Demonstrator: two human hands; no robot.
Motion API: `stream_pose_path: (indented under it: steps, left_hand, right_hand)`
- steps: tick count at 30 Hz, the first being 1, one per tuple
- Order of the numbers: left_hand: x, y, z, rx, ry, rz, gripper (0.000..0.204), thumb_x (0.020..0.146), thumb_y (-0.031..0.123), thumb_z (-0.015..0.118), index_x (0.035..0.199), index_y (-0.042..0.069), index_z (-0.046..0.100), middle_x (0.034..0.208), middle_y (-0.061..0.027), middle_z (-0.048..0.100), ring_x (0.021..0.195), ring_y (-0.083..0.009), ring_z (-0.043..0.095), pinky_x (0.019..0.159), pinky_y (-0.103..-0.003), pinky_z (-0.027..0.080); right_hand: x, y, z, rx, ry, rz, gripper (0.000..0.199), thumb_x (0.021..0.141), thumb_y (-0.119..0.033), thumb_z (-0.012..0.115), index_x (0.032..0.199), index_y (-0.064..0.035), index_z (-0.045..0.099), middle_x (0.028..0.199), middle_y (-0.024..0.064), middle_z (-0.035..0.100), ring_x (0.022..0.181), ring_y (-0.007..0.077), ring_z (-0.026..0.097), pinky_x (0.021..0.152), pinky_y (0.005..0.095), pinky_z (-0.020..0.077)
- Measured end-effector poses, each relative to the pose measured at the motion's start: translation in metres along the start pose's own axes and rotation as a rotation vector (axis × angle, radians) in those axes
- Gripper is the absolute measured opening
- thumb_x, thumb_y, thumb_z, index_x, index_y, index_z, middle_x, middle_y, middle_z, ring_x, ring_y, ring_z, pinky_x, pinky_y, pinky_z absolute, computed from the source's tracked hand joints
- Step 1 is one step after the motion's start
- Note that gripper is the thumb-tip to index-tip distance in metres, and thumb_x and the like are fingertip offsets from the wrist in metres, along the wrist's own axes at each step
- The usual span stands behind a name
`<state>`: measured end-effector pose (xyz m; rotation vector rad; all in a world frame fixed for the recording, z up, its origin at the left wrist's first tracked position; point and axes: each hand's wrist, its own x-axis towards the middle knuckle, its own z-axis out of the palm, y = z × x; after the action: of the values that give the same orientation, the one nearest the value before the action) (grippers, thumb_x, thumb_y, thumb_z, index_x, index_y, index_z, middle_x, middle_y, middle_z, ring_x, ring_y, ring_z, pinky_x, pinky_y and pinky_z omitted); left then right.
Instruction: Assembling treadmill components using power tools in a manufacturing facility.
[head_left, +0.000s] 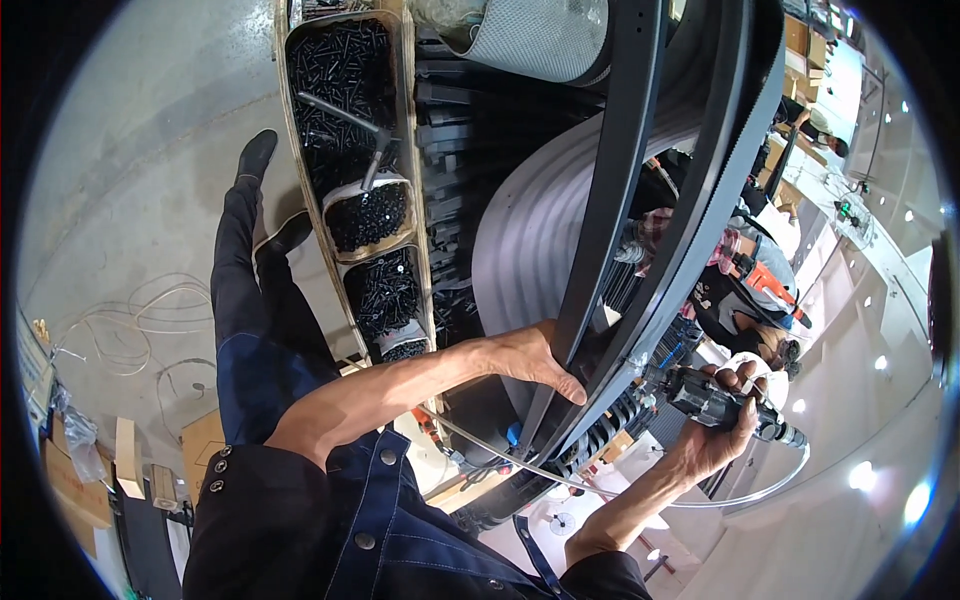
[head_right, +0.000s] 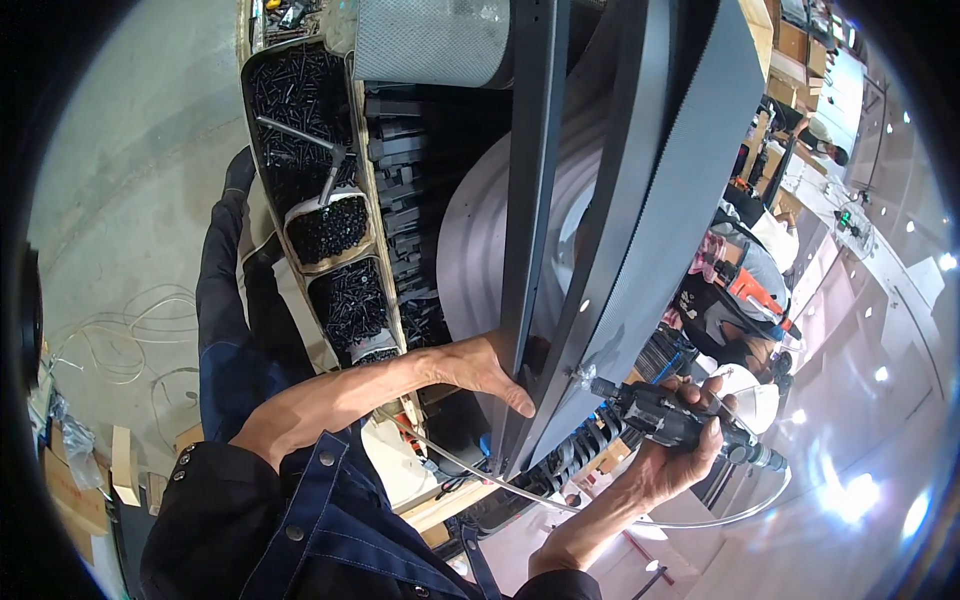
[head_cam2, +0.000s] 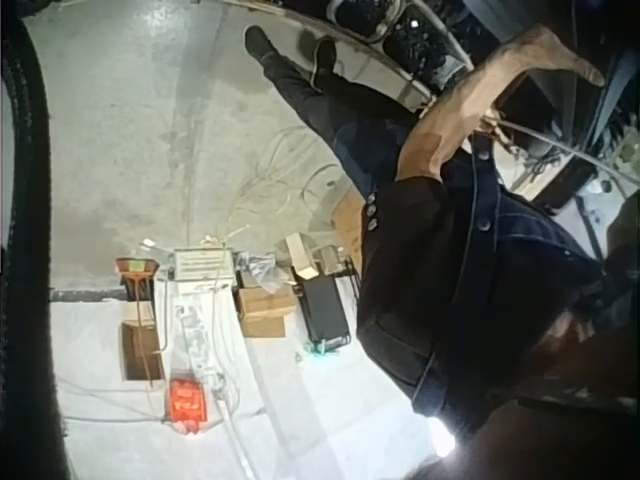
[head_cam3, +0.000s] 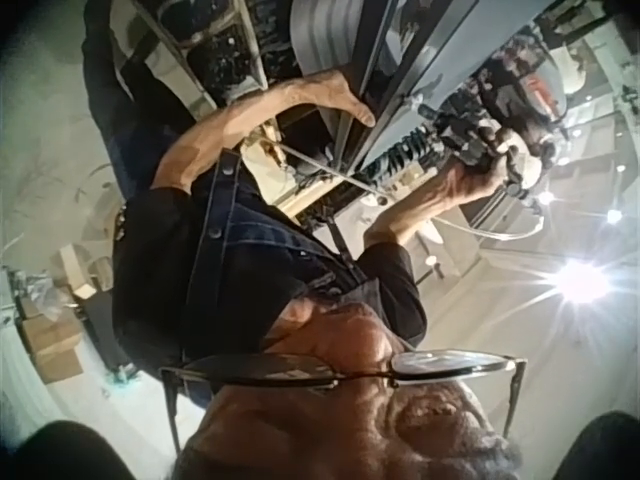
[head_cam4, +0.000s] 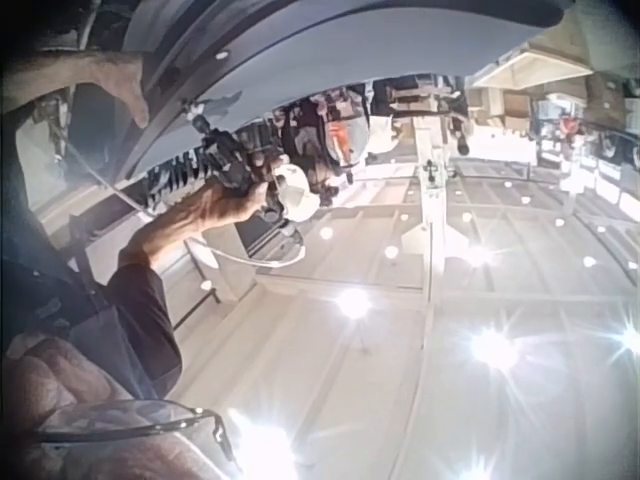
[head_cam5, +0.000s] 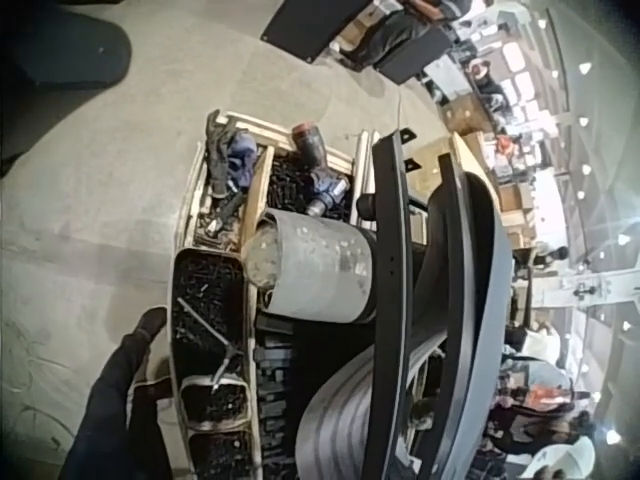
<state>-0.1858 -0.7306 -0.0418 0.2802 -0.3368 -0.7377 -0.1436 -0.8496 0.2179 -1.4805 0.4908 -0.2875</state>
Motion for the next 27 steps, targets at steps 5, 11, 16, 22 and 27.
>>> stream_pose_path:
  steps: [5,11,16,22,27]
  left_hand:
    - [-0.002,0.002,0.000,-0.006,-0.035,-0.067,0.053,0.073,0.023,0.091,0.115,-0.001,0.070,0.106,-0.0092,0.074,0.096,-0.0158,0.065,0.089,-0.032,0.052]
    - [-0.002,0.001,0.001,-0.116,-0.018,-0.040,0.049,0.073,0.019,0.091,0.113,0.000,0.071,0.104,-0.0076,0.075,0.094,-0.0133,0.066,0.086,-0.030,0.053]
    - [-0.006,-0.014,0.003,-0.121,0.045,-0.042,0.044,0.074,0.019,0.091,0.109,0.000,0.072,0.099,-0.0060,0.075,0.089,-0.0115,0.065,0.081,-0.029,0.052]
    - [-0.011,-0.013,0.003,-0.094,0.092,-0.053,0.052,0.072,0.027,0.092,0.110,-0.001,0.070,0.095,-0.0052,0.072,0.087,-0.0125,0.063,0.079,-0.030,0.051]
    - [-0.015,0.004,0.023,0.219,0.272,0.072,0.061,0.074,0.021,0.087,0.124,-0.001,0.059,0.105,-0.0094,0.067,0.099,-0.0180,0.061,0.090,-0.034,0.050]
  right_hand:
    - [-0.004,0.003,-0.005,-0.037,-0.008,0.004,0.040,0.089,-0.006,0.069,0.127,-0.0064,0.056,0.125,0.0175,0.058,0.104,0.0265,0.056,0.106,0.0531,0.0420]
    - [-0.012,0.011,-0.012,-0.031,0.010,-0.020,0.041,0.089,-0.007,0.070,0.127,-0.0067,0.056,0.127,0.0187,0.059,0.106,0.0273,0.056,0.105,0.0529,0.0442]
    - [-0.020,0.018,-0.008,-0.051,0.057,-0.079,0.039,0.089,-0.009,0.069,0.126,-0.0074,0.056,0.130,0.0161,0.059,0.104,0.0256,0.057,0.105,0.0509,0.0467]
    - [-0.064,0.047,0.018,-0.241,0.078,-0.392,0.042,0.088,-0.010,0.070,0.125,-0.0129,0.051,0.123,0.0092,0.057,0.100,0.0220,0.060,0.107,0.0520,0.0453]
    - [-0.083,0.069,0.031,-0.307,-0.047,-0.475,0.043,0.087,-0.012,0.072,0.124,-0.0148,0.050,0.115,0.0063,0.053,0.104,0.0245,0.059,0.110,0.0549,0.0428]
